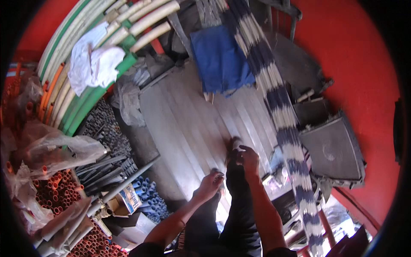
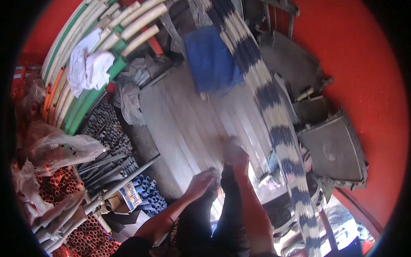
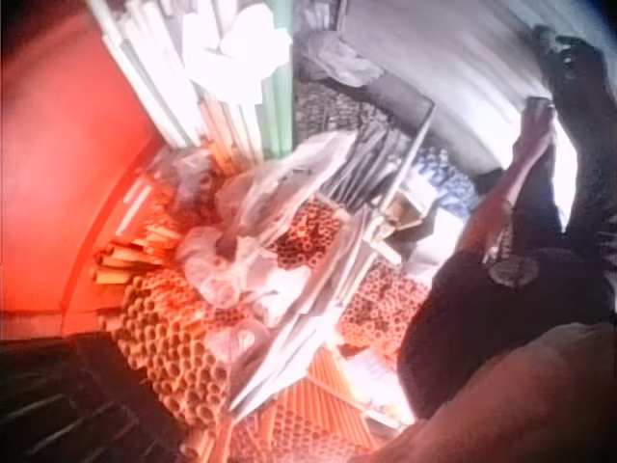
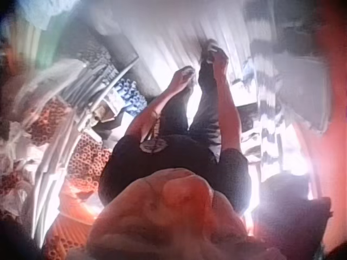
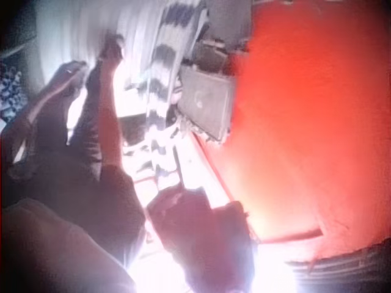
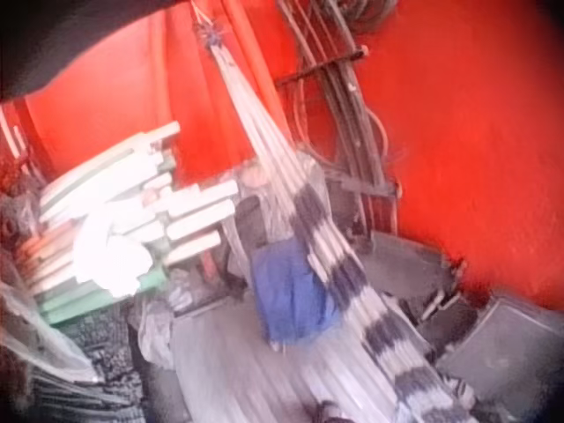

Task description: The person retrieves a wrench from a tool bag, walks to a white car with its hood open, and uses the wrench to loosen bolts on the front of the engine bay. After removing a component, the person walks to the rear of the car and places a bucket inside the trunk.

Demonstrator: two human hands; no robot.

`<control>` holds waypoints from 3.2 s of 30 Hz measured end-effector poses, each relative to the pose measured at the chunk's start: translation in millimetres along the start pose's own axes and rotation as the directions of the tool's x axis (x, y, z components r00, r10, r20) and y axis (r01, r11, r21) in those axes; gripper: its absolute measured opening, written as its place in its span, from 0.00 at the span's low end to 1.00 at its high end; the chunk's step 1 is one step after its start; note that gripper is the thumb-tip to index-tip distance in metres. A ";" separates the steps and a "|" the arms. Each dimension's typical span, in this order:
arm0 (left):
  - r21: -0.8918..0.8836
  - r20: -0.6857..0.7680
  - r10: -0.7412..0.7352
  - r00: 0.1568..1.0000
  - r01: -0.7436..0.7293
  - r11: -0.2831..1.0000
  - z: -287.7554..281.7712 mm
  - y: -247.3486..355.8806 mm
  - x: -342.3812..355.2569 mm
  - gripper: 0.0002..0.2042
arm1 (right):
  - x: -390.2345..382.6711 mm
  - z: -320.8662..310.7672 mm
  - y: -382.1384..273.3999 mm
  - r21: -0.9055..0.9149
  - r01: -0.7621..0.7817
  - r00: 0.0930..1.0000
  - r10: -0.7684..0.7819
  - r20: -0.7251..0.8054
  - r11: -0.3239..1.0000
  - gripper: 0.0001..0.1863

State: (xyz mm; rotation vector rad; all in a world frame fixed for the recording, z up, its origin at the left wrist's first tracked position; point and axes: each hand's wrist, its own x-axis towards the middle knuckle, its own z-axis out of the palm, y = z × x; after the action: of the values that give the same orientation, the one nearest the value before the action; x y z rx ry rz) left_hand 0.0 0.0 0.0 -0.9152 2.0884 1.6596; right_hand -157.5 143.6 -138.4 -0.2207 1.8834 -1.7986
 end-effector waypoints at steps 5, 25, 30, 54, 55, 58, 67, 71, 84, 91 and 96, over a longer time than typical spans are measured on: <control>-0.043 -0.202 0.035 0.979 -0.045 0.998 -51.7 89.6 85.1 0.11 | 179.9 10.8 -42.5 0.175 -0.318 0.945 0.327 -0.020 0.932 0.25; 0.111 -0.176 0.696 0.697 -0.688 0.717 -90.7 101.0 319.3 0.11 | 283.4 38.7 -94.8 0.195 0.312 0.927 -0.343 0.151 0.930 0.09; -0.060 -0.093 0.812 0.576 -0.818 0.573 -148.5 225.2 272.0 0.14 | 330.7 32.2 -69.6 -0.298 0.608 0.793 -0.552 0.256 0.736 0.15; 0.425 0.635 0.760 0.138 -0.884 -0.195 -60.2 162.5 346.8 0.09 | 490.3 7.2 -123.0 -0.611 0.713 0.696 -0.456 0.555 0.344 0.23; 0.494 0.642 0.742 0.193 -0.844 -0.208 -57.3 155.4 375.1 0.08 | 491.6 12.7 -135.2 -0.572 0.721 0.692 -0.447 0.567 0.391 0.22; 0.884 0.284 0.599 0.749 -0.447 0.140 -100.8 179.6 439.8 0.10 | 486.3 19.6 -146.4 -0.462 0.646 0.763 -0.500 0.409 0.607 0.22; 0.867 0.191 0.765 0.615 -0.472 0.163 -154.6 185.9 472.4 0.23 | 481.2 4.3 -141.0 -0.731 0.537 0.844 -0.273 0.463 0.421 0.21; 0.803 0.269 0.716 0.644 -0.561 0.203 -125.1 182.0 496.4 0.20 | 511.6 -4.6 -105.2 -0.829 0.495 0.867 -0.085 0.491 0.262 0.23; 0.792 0.294 0.892 0.343 -0.610 -0.027 -186.7 202.1 517.5 0.16 | 500.4 5.8 -69.2 -0.302 0.641 0.765 -0.558 0.322 0.706 0.19; 0.776 0.335 0.940 0.062 -0.584 -0.237 -160.9 200.2 556.0 0.16 | 497.8 10.9 -111.8 0.021 0.358 0.918 -0.356 0.177 0.933 0.13; 0.796 0.251 0.951 0.179 -0.597 -0.098 -149.3 200.6 545.3 0.16 | 513.6 -5.3 -91.1 -0.117 0.502 0.856 -0.474 0.206 0.857 0.15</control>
State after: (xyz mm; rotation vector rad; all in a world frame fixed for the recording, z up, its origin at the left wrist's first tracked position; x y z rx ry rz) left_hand -516.1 -272.0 -139.9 0.7101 3.5932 0.3435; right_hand -618.2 -97.5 -181.3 -0.9670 1.9722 -1.8519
